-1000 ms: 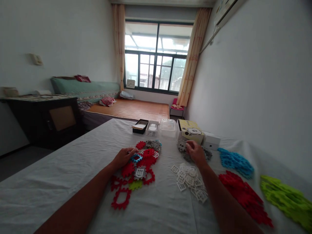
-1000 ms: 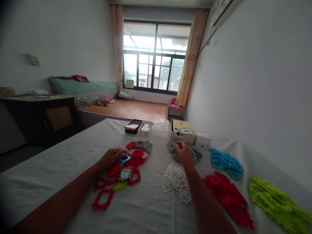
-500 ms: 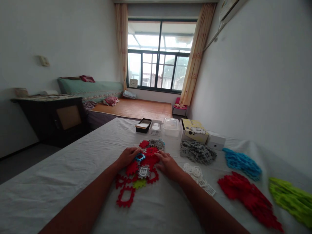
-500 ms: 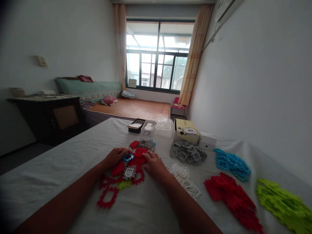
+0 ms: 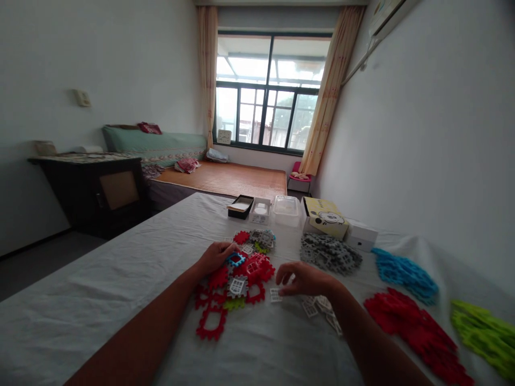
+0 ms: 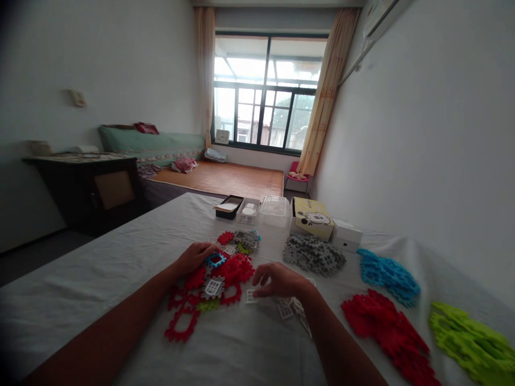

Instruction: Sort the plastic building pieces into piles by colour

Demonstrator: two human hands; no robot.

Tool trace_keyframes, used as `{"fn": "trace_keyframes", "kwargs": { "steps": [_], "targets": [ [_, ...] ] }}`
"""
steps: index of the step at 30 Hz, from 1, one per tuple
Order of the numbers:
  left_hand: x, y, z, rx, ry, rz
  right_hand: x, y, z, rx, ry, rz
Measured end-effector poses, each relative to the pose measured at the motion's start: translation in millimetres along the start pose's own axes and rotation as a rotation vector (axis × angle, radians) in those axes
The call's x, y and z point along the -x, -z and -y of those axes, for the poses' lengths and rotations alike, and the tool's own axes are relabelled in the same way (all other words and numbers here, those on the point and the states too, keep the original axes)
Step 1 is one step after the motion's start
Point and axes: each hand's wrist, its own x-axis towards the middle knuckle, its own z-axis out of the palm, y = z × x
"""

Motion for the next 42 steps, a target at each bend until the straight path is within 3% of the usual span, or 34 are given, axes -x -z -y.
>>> {"fn": "trace_keyframes", "kwargs": {
  "steps": [5, 10, 22, 27, 29, 31, 33, 39, 42],
  "targets": [
    [-1, -0.7, 0, -0.024, -0.011, -0.020, -21, -30, -4, 0.100, -0.111, -0.436],
    [1, 0.3, -5, 0.005, 0.018, 0.003, -35, -50, -13, 0.057, -0.099, -0.502],
    [1, 3.8, -10, -0.044, 0.019, -0.009, -19, -7, -32, -0.156, -0.187, -0.551],
    [1, 2.4, -6, -0.046, 0.032, -0.008, 2, 28, -72, -0.102, -0.293, -0.941],
    [0, 1.7, -5, -0.050, 0.025, -0.012, 11, 38, -85, 0.087, -0.359, -1.116],
    [0, 1.1, -3, -0.052, 0.009, -0.015, 15, 40, -88, 0.323, -0.381, -1.205],
    [0, 0.6, -2, -0.052, -0.002, -0.017, 11, 32, -77, 0.450, -0.320, -1.142],
    [-1, 0.1, 1, -0.035, -0.004, -0.014, -26, -31, 2, 0.345, 0.090, -0.518],
    [0, 0.6, -1, -0.046, -0.017, -0.011, -37, -57, 25, 0.412, 0.142, -0.358]
  ]
}}
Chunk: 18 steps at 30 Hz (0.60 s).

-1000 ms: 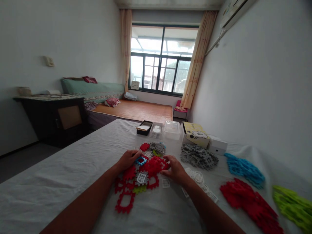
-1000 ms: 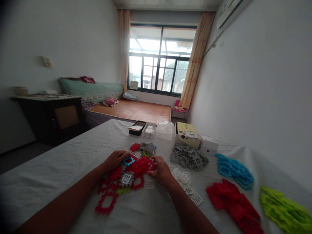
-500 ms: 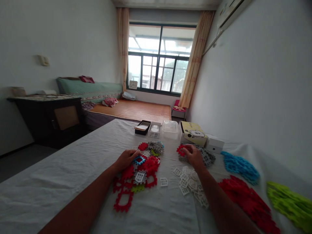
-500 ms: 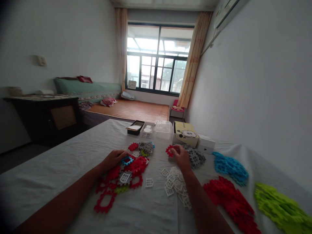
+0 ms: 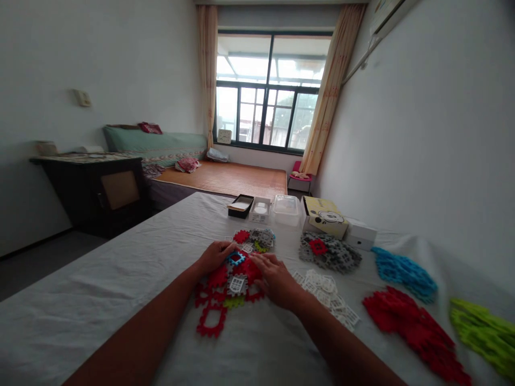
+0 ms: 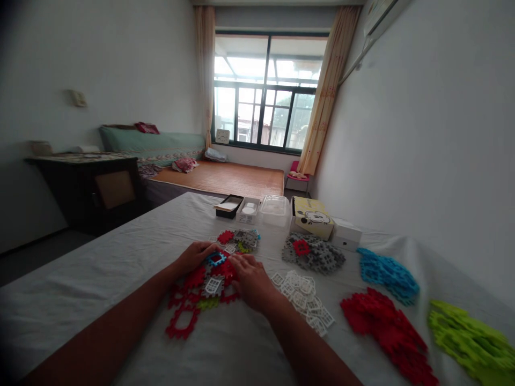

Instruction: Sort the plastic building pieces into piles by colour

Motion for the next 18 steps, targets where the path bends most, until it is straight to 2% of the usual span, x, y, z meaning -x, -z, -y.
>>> {"fn": "trace_keyframes", "kwargs": {
  "steps": [4, 9, 13, 18],
  "targets": [
    [0, 1.0, -4, -0.010, 0.001, -0.002, 4, -8, 7, 0.089, 0.063, 0.041],
    [0, 1.5, -5, -0.001, 0.019, -0.005, 9, 9, 7, 0.146, 0.082, -0.067],
    [0, 2.1, -5, 0.013, 0.034, 0.009, 6, 24, 0, 0.042, -0.078, -0.213],
    [0, 2.7, -4, 0.005, 0.038, 0.011, 8, 32, -34, -0.155, -0.313, -0.196]
  ]
}}
